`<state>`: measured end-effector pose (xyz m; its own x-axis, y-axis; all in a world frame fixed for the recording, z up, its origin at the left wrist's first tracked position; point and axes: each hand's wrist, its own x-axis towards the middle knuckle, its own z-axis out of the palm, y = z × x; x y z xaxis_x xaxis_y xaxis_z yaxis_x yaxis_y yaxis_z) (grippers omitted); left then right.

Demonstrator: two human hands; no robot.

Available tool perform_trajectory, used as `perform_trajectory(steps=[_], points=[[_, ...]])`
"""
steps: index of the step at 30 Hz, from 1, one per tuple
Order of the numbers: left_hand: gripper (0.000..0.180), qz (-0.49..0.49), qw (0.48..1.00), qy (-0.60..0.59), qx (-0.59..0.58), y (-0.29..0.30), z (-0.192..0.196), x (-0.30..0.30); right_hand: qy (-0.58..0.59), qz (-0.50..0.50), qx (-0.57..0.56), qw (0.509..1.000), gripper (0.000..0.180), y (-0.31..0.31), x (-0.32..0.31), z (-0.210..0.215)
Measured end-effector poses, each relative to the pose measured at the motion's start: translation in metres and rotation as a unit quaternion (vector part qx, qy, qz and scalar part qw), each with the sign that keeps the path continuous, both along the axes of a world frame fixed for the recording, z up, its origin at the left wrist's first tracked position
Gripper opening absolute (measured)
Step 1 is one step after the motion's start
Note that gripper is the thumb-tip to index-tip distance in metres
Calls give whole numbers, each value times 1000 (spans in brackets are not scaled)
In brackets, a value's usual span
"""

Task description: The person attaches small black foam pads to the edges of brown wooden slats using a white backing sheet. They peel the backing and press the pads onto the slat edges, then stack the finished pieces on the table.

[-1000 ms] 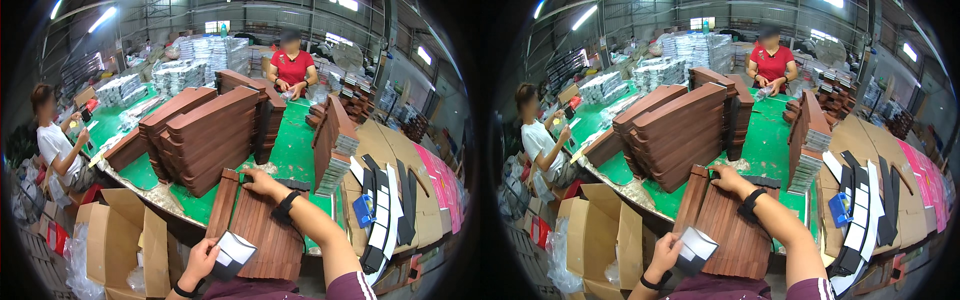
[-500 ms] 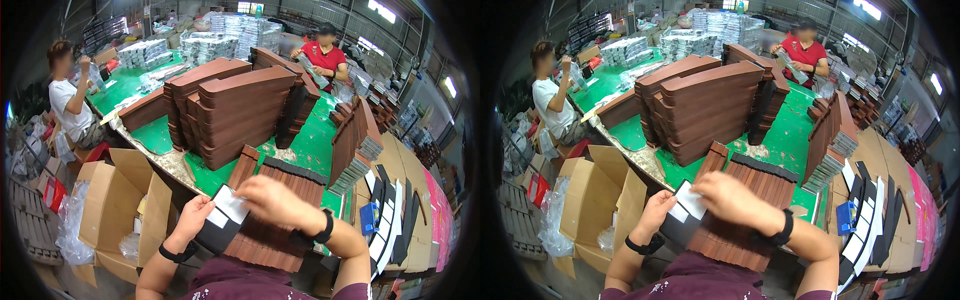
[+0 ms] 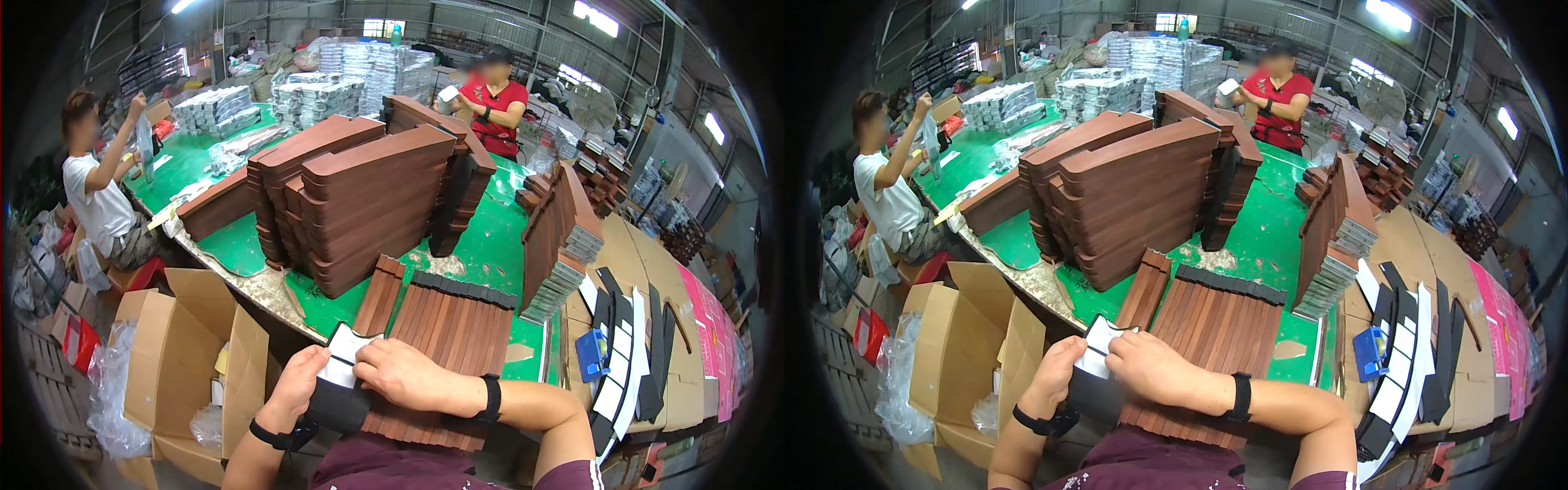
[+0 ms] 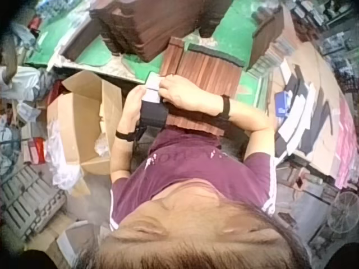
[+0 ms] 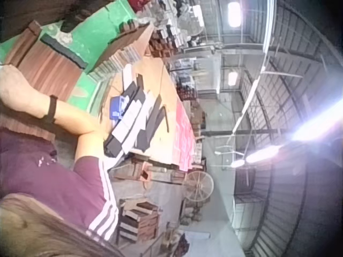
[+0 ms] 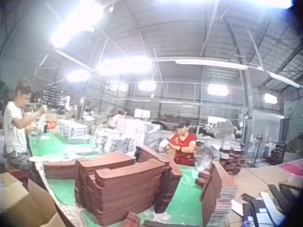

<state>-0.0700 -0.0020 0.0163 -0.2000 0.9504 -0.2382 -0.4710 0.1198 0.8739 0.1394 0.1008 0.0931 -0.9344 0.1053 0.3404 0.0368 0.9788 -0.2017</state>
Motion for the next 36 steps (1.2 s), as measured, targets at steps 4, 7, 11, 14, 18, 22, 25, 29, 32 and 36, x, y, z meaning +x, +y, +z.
perform_trajectory(steps=[4,7,11,14,18,22,25,29,32,36], points=[[14,1,999,38,19,2,-1,3,-7,27,11,1000,17,-1,5,0],[13,2,998,52,27,5,-3,4,18,48,-9,999,16,2,7,-2],[12,26,985,161,51,3,-13,4,45,70,-117,990,13,3,9,3],[16,6,960,274,62,-1,-13,9,83,9,-236,968,20,11,11,17],[19,-40,842,512,166,-3,6,22,125,-117,-311,935,35,47,14,31],[18,-132,760,595,224,-4,-8,24,157,-217,-301,915,39,98,11,18],[18,-149,755,599,220,-4,-17,30,153,-267,-241,921,40,134,9,7],[19,-156,770,583,208,-3,-18,30,158,-314,-176,920,43,166,8,-18],[19,-158,779,573,202,-2,-18,29,127,-318,-144,928,41,178,6,-41],[19,-141,795,553,204,-3,-20,29,92,-312,-128,937,43,184,-4,-58]])
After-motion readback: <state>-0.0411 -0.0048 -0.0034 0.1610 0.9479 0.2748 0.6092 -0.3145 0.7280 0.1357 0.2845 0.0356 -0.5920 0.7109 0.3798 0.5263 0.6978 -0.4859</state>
